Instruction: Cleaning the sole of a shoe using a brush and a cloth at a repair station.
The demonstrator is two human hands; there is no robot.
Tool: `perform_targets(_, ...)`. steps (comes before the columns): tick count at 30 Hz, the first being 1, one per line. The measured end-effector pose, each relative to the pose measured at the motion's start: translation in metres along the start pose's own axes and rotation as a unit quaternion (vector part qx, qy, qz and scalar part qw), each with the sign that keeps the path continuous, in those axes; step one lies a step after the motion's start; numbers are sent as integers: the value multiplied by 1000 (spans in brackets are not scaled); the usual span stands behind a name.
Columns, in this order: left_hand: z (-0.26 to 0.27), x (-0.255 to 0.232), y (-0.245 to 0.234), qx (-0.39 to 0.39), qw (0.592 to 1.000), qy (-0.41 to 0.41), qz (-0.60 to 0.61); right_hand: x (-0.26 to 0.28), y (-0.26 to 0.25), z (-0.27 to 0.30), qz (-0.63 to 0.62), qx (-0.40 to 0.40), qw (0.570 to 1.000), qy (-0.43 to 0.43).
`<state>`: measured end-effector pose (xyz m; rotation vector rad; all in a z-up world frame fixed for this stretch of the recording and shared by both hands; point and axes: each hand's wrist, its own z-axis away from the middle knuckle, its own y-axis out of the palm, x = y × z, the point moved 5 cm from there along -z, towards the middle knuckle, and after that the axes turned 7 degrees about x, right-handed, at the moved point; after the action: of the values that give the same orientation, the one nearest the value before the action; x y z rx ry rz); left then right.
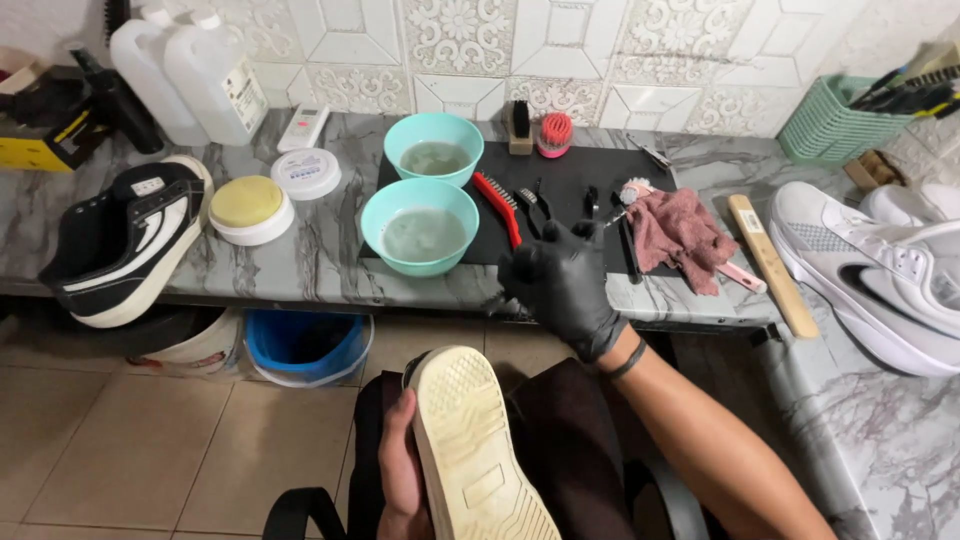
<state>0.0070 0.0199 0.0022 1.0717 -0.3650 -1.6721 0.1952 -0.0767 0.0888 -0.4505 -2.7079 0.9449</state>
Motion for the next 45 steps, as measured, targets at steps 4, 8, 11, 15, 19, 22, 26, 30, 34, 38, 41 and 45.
perform_targets(4,-15,0,-24,-16,998,57,-9,-41,38,-26,136,130,978,85)
perform_targets(8,-53,13,-68,-24,993,115,6,-53,84,-43,132,180,975,21)
perform_targets(11,-49,10,-67,-30,995,98,22,-51,119,-39,229,237,942,-70)
perform_targets(15,-67,15,-90,6,992,127,-8,-46,118,-40,186,247,949,-61)
perform_targets(19,-120,37,-148,49,969,237,-46,-30,57,-44,106,148,982,48)
perform_targets(22,-78,13,-86,26,973,216,-72,-10,5,-34,0,39,998,42)
perform_targets(26,-11,-1,-22,-13,998,59,-12,16,-42,-18,-108,10,994,-7)
perform_targets(30,1,7,-2,38,998,42,29,45,-55,-8,-151,20,987,-44)
perform_targets(34,0,14,-4,5,999,40,-10,46,-58,3,-183,22,983,1)
perform_targets(38,1,10,1,-10,997,64,-41,14,-39,19,-130,36,989,61)
perform_targets(41,14,9,16,-9,998,31,-49,3,-52,15,-145,-2,982,117)
perform_targets(45,-4,20,0,24,996,70,-42,42,-51,28,-245,-41,964,94)
